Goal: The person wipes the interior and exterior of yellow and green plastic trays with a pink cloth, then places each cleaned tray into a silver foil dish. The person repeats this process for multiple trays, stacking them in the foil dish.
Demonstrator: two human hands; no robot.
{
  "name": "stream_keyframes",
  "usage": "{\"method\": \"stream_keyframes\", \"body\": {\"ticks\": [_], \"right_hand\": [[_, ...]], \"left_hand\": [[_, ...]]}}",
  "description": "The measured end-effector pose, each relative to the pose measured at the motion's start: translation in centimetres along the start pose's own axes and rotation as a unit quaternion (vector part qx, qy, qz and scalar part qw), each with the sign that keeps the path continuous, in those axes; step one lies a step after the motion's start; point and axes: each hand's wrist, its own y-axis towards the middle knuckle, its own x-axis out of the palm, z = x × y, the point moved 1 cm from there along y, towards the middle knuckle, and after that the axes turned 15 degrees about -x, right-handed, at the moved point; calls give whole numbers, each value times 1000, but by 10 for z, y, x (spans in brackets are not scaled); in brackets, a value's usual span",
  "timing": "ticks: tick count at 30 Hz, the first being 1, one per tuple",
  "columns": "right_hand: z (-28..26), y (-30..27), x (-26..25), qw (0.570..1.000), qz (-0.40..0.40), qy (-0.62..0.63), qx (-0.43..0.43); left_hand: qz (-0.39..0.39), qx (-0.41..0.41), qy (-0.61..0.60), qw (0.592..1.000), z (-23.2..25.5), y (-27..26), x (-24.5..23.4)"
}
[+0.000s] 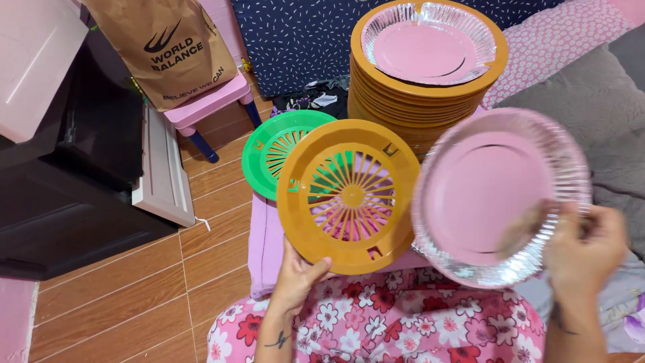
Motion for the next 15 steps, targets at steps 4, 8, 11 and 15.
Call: {"method": "stream_keyframes", "body": {"ticks": [4, 8, 11, 15], "right_hand": [[-31, -26, 63, 993, -30, 107, 47], [-57, -44, 95, 993, -49, 89, 65], [-69, -48, 101, 987, -101, 87, 85], [-79, -39, 94, 992, -119, 18, 28]], "left_hand": [[-8, -38, 15, 999, -19, -1, 21], [-24, -36, 3, 999, -42, 0, 39], [-53, -16, 42, 998, -48, 0, 42], [-87, 84, 53, 991, -24, 0, 28]]}}
